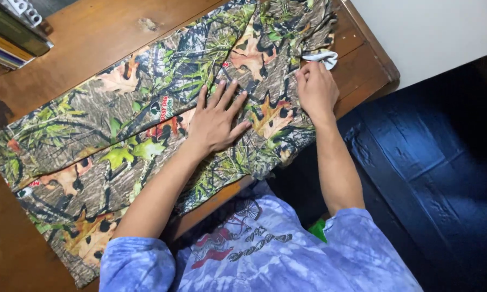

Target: The person irons a camouflage-patterned shirt laid flat on a wooden table, smoothing it with both hands and using a blue electric iron. The person folds the shirt in half and irons the folded edges before leaving it on the table.

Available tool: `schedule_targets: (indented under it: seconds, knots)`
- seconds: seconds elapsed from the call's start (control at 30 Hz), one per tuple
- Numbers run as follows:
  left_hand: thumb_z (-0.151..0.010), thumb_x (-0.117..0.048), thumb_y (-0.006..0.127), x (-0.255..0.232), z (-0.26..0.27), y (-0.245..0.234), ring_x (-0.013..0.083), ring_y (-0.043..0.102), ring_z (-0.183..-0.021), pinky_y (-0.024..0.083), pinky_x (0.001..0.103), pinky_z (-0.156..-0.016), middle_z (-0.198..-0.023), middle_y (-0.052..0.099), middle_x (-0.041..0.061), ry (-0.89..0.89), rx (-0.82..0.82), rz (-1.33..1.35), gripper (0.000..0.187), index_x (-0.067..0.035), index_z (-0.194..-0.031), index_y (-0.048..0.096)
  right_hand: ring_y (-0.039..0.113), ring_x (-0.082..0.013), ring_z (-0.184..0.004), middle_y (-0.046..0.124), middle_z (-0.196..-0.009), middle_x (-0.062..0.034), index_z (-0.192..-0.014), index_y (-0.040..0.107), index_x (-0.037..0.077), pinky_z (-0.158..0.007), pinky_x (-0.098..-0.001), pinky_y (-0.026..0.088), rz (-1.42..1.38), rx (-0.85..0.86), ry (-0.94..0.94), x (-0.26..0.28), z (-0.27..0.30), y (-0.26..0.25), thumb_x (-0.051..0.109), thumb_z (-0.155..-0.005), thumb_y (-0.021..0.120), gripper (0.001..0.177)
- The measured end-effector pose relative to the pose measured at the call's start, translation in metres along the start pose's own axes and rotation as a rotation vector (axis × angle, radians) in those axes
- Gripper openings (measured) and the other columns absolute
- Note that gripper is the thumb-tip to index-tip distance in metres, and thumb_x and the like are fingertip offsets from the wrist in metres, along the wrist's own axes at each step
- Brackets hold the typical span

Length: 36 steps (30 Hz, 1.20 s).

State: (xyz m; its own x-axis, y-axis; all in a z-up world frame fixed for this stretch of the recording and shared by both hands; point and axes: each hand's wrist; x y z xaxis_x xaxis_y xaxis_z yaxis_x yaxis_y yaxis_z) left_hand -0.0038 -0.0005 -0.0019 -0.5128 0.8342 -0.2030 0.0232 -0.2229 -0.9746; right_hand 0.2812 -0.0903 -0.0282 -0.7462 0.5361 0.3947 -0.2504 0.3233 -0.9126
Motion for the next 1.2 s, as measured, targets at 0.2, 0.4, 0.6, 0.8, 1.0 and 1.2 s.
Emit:
schedule_targets:
  seconds: [0.2,0.4,0.6,0.8,1.0,1.2]
  knots:
    - [-0.098,-0.075,0.038,0.005,0.000,0.008,0.0312,0.021,-0.159,0.006,0.062,-0.126,-0.171,0.030,0.009,0.019,-0.043,0.002,0.082,-0.023,-0.162,0.038,0.068,-0.0328,-0.093,0.062,-0.098,-0.0005,-0.103,0.060,0.026,-0.075,-0.0520,0.055,0.144,-0.195,-0.094,-0.003,-0.001,0.008,0.036,-0.100,0.067,0.013]
    - [-0.105,-0.056,0.049,0.014,0.033,0.014,0.0315,0.033,-0.153,0.016,0.062,-0.124,-0.162,0.045,0.005,0.045,-0.305,0.030,0.059,-0.023,-0.153,0.050,0.056,-0.0346,-0.120,0.060,-0.126,-0.0097,-0.125,0.065,0.015,-0.089,-0.0510,0.049,0.108,-0.233,-0.514,0.071,0.037,-0.002,0.031,-0.096,0.073,0.035]
    - [-0.104,-0.057,0.049,0.041,0.123,0.007,0.0342,0.027,-0.155,0.017,0.062,-0.122,-0.165,0.040,0.007,-0.234,-0.264,-0.016,0.063,-0.023,-0.157,0.046,0.021,-0.0490,-0.152,0.029,-0.167,-0.0215,-0.159,0.040,0.008,-0.115,-0.0752,0.014,0.093,0.314,-0.519,0.112,0.076,-0.020,0.053,-0.104,0.052,0.072]
    - [-0.101,-0.066,0.048,0.052,0.133,0.018,0.0330,0.029,-0.154,0.020,0.063,-0.121,-0.162,0.042,0.005,-0.270,-0.278,-0.012,0.066,-0.025,-0.154,0.050,0.020,-0.0468,-0.154,0.025,-0.169,-0.0187,-0.161,0.039,0.013,-0.116,-0.0746,0.013,0.137,0.316,-0.484,0.110,0.080,-0.017,0.059,-0.105,0.047,0.073]
    - [-0.102,-0.062,0.054,0.032,0.172,0.030,0.0348,0.036,-0.149,0.028,0.060,-0.118,-0.156,0.048,0.005,-0.252,-0.436,-0.094,0.060,-0.024,-0.149,0.054,0.020,-0.0510,-0.150,0.026,-0.167,-0.0222,-0.158,0.045,0.004,-0.112,-0.0766,0.019,0.093,0.206,-0.585,0.115,0.103,-0.017,0.049,-0.105,0.059,0.071]
    - [-0.100,-0.068,0.049,-0.006,0.224,0.031,0.0397,0.026,-0.155,0.020,0.064,-0.121,-0.166,0.036,0.010,-0.354,-0.293,-0.050,0.076,-0.022,-0.159,0.042,0.012,-0.0412,-0.156,0.018,-0.173,-0.0077,-0.162,0.036,0.018,-0.118,-0.0728,0.010,0.118,0.408,-0.687,0.134,0.147,-0.007,0.065,-0.103,0.045,0.076]
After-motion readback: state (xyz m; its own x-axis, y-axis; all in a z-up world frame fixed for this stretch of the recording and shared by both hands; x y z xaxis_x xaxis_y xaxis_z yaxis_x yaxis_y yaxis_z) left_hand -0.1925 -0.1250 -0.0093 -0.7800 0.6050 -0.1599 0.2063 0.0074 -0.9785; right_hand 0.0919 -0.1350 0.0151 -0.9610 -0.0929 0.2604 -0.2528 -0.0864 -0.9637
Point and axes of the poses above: each hand's wrist, its own z-axis away from the middle knuckle, its own y-axis out of the palm, x = y × z
